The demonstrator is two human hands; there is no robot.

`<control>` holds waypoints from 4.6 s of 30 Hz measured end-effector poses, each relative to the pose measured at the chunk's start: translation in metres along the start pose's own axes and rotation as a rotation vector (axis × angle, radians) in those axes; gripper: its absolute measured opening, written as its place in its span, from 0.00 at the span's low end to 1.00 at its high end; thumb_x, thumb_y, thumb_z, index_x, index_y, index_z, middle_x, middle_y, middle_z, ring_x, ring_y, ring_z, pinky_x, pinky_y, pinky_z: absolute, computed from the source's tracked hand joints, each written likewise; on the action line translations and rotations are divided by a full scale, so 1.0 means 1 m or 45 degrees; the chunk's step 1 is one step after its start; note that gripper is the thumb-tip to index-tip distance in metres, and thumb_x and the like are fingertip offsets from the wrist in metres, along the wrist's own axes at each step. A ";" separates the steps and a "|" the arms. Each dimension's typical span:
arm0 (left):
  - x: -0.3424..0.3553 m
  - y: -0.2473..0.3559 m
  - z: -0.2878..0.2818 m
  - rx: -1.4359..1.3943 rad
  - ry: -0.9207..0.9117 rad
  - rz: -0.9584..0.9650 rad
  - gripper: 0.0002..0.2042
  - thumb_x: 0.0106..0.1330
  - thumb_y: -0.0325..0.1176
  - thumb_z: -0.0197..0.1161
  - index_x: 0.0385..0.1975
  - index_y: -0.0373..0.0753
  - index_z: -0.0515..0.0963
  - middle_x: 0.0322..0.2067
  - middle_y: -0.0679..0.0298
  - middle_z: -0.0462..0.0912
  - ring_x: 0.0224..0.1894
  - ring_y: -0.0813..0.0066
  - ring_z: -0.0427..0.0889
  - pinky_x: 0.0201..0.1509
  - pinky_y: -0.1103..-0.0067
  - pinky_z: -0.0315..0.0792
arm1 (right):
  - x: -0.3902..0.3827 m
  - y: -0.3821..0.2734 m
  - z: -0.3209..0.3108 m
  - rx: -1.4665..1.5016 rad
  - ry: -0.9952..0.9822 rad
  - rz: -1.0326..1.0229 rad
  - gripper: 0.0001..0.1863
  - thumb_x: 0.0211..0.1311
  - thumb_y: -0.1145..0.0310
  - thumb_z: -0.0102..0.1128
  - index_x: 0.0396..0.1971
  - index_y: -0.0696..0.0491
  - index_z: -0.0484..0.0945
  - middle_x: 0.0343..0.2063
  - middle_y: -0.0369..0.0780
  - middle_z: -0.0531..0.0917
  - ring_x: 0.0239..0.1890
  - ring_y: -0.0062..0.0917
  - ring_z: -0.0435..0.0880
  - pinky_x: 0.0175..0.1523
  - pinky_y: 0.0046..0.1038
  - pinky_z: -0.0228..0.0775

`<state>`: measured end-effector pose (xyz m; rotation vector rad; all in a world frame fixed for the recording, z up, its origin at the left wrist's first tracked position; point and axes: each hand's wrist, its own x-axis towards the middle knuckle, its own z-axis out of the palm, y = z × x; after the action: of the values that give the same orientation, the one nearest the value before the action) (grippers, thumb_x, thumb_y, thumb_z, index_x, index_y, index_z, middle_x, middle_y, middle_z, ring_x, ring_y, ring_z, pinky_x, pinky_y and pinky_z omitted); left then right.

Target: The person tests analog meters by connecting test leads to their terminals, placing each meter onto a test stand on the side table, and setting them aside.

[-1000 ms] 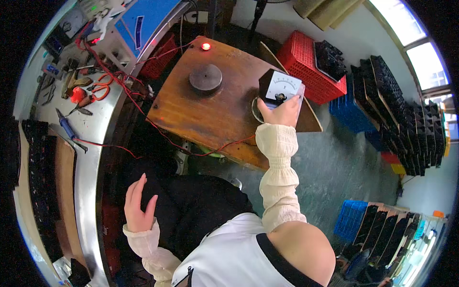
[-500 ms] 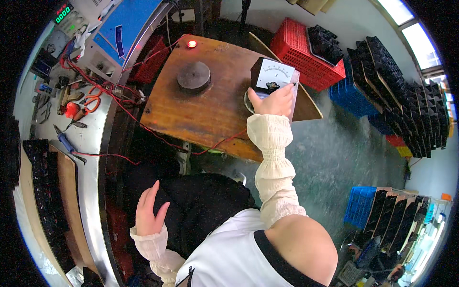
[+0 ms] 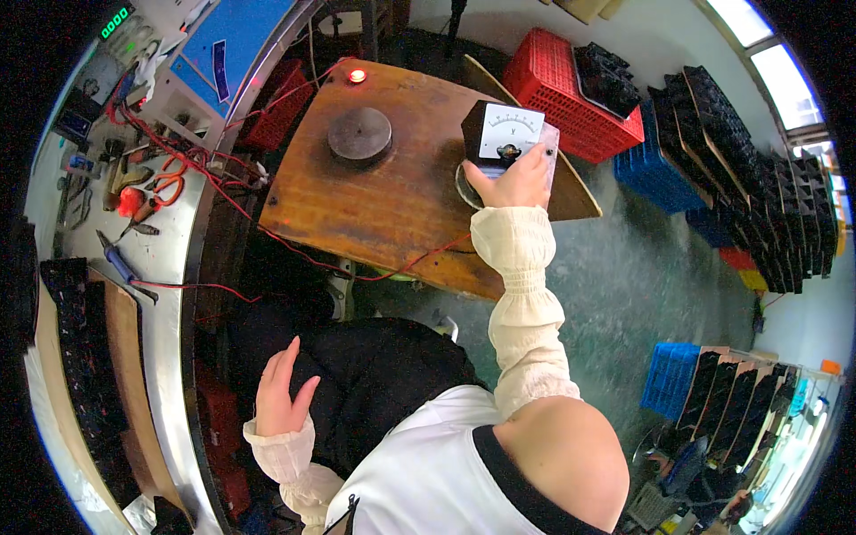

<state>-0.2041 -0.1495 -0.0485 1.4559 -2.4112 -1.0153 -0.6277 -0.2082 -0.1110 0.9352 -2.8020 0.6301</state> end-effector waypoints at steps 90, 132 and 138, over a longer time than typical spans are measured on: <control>-0.092 -0.049 -0.019 0.017 1.551 -0.438 0.19 0.59 0.22 0.67 0.52 0.35 0.80 0.49 0.54 0.80 0.52 0.57 0.80 0.59 0.70 0.72 | -0.077 -0.181 0.029 1.206 -0.006 -0.908 0.65 0.39 0.54 0.81 0.71 0.69 0.49 0.65 0.60 0.63 0.69 0.48 0.65 0.73 0.42 0.54; -0.086 -0.120 -0.081 -0.309 1.428 -0.268 0.58 0.49 0.32 0.78 0.76 0.43 0.41 0.59 0.46 0.74 0.64 0.53 0.73 0.71 0.66 0.61 | -0.291 -0.238 -0.049 1.381 -1.371 -1.189 0.10 0.60 0.76 0.69 0.40 0.60 0.79 0.30 0.39 0.85 0.28 0.15 0.82 0.34 0.18 0.74; -0.092 -0.118 -0.085 -0.557 1.396 -0.181 0.58 0.49 0.32 0.78 0.76 0.41 0.40 0.59 0.45 0.74 0.64 0.55 0.73 0.70 0.67 0.62 | -0.292 -0.236 -0.057 1.388 -1.475 -1.167 0.10 0.60 0.76 0.69 0.40 0.60 0.79 0.29 0.37 0.85 0.28 0.13 0.80 0.35 0.17 0.72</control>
<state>-0.0325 -0.1491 -0.0373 1.4535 -1.2417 -0.4732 -0.2541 -0.1948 -0.0479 3.2893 -1.7796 1.8379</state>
